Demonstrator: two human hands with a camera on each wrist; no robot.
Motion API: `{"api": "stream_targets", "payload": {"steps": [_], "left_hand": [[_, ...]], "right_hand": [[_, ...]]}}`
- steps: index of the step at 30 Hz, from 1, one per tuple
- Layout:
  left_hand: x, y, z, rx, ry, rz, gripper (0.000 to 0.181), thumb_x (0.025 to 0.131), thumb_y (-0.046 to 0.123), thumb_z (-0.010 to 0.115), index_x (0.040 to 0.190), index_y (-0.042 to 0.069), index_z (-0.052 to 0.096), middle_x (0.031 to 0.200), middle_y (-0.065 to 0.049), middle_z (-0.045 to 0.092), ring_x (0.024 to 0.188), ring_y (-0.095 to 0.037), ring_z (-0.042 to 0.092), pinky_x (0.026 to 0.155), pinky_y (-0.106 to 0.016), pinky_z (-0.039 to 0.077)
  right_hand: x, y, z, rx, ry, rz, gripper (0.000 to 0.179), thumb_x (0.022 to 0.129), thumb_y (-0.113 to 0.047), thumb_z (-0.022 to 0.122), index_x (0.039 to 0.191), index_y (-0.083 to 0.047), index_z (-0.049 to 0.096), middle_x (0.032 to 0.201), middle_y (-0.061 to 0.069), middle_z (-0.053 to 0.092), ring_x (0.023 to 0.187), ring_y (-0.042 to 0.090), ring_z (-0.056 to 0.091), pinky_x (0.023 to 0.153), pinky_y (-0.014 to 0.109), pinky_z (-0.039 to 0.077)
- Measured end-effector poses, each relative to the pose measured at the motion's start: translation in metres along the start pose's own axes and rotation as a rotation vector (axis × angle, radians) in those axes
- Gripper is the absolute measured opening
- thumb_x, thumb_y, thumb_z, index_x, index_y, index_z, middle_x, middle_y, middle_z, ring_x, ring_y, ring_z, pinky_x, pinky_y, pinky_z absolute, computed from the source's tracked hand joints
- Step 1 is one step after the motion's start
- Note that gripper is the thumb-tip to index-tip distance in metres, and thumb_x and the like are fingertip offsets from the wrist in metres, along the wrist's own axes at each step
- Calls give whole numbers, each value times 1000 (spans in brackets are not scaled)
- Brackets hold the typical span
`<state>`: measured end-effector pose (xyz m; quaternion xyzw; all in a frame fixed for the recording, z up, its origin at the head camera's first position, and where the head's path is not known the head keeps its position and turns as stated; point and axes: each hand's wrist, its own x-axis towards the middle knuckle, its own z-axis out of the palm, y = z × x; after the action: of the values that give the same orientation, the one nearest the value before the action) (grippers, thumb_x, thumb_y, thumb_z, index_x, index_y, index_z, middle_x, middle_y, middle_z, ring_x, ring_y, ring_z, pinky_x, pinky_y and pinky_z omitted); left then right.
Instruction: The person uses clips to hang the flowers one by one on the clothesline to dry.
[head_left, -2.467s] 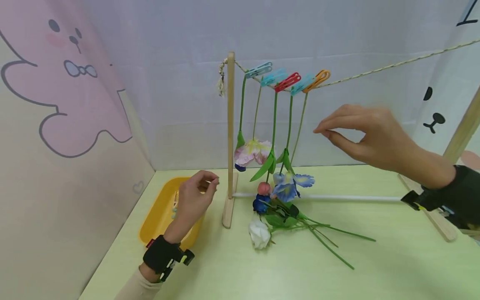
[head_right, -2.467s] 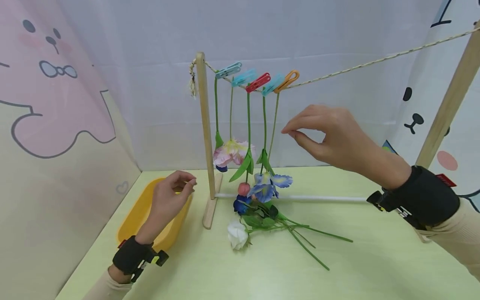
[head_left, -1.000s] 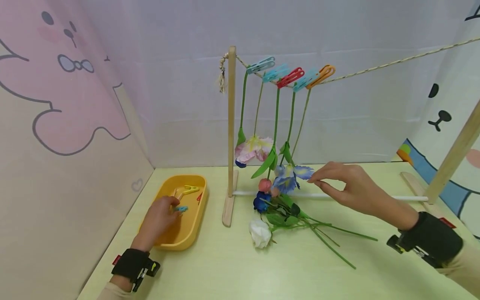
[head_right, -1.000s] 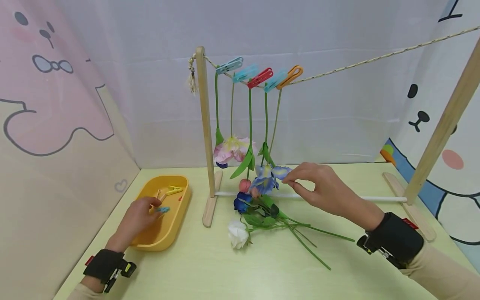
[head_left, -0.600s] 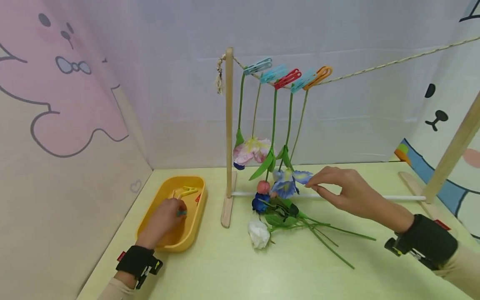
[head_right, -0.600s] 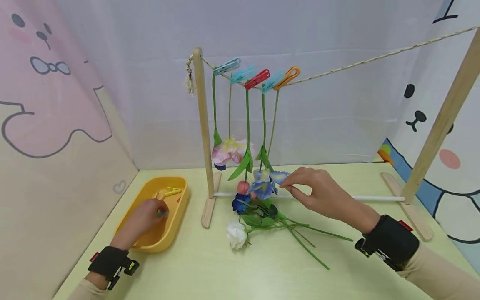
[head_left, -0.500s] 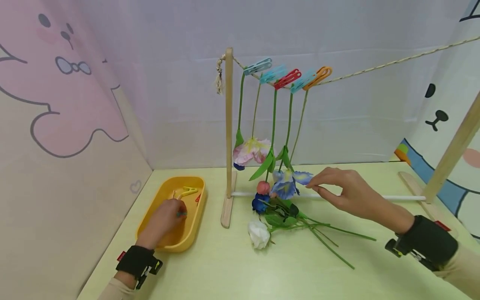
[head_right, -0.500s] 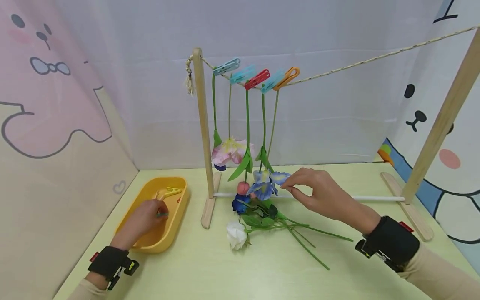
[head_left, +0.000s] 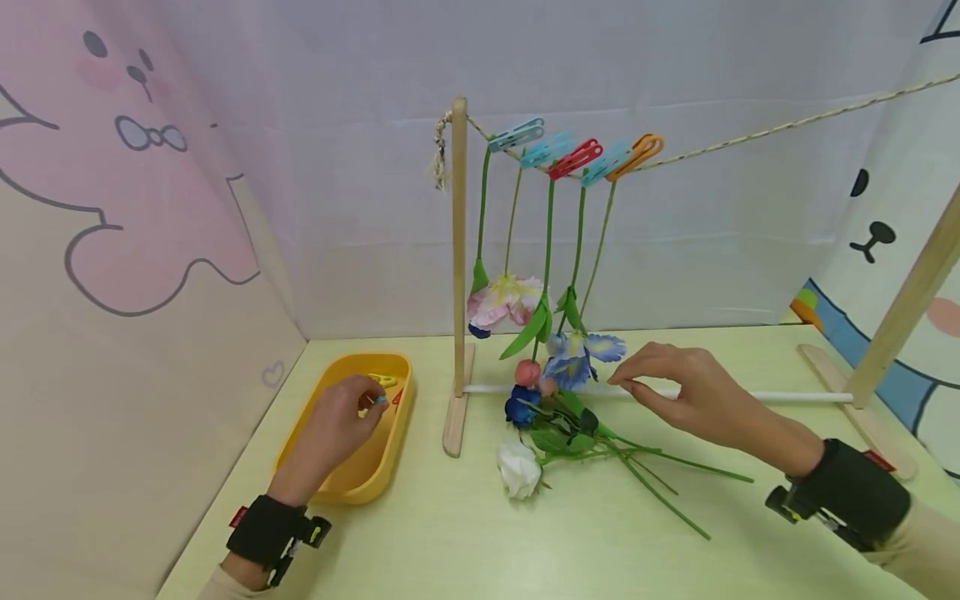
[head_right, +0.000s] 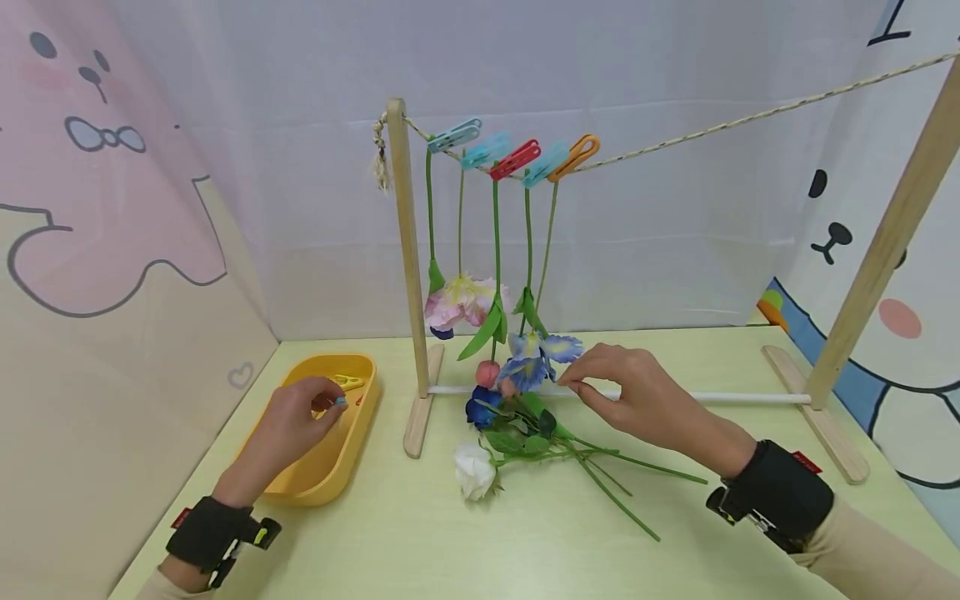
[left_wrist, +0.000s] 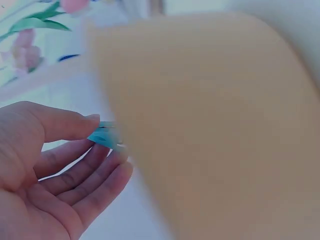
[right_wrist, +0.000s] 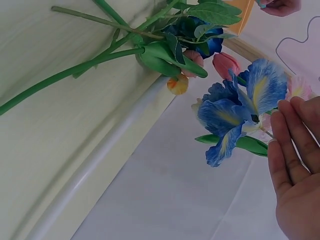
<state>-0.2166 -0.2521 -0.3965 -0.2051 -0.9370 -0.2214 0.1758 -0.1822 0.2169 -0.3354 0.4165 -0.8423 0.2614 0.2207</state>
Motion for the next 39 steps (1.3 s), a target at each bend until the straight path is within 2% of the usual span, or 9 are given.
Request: {"api": "stream_targets", "payload": {"steps": [5,10,17,21,29,32,35,39], "left_hand": [[4,18,-8,-39,66,55,12,80,5,78,90,1,72,85,-10,69,72,-21,63,66,-40,57],[5,38,-12,-78,139,104,11,78,6,79,87,8,73,85,-6,70,75,-16,62,67,-37,57],[7,69,-11,-205,177,161,14,78,6,80,89,11,72,85,3,69,77,-13,63,65,-32,56],[8,86,-7,-302,155,185,15,80,7,80,92,11,72,86,6,68,79,-9,64,68,-32,58],[12,114,8,-536,109,181,13,85,12,76,98,11,71,90,4,70,82,-7,67,78,-34,60],[13,127,13,-633,81,169,12,86,10,74,98,9,71,92,0,70,83,-10,68,80,-36,59],[13,145,13,-734,56,172,12,86,2,73,98,2,70,93,-8,70,83,-17,68,80,-41,59],[14,168,12,-853,37,204,13,83,-10,71,96,-7,69,92,-19,69,82,-26,68,78,-46,59]], "right_hand": [[0,-3,2,3,5,-2,32,80,2,72,102,-21,74,98,-6,72,91,8,65,65,34,56],[0,-5,5,23,11,-4,31,80,2,72,102,-19,75,98,-4,72,91,10,65,66,36,57],[2,-11,11,42,13,-3,29,82,1,71,103,-19,74,99,-4,71,92,10,65,66,37,58],[4,-17,15,58,19,-6,31,82,1,71,104,-21,74,99,-2,72,93,11,65,66,38,58],[8,-26,23,78,24,-19,32,81,3,71,103,-19,75,98,-1,73,91,12,67,70,42,58],[9,-28,27,89,22,-19,31,81,3,72,103,-19,75,98,-1,73,91,13,67,69,42,58],[10,-31,31,100,1,-13,29,82,-1,73,105,-19,74,100,-2,73,95,12,67,71,41,58],[10,-33,37,136,-43,-1,27,85,-8,74,110,-19,72,104,-2,72,99,12,66,77,40,57]]}}
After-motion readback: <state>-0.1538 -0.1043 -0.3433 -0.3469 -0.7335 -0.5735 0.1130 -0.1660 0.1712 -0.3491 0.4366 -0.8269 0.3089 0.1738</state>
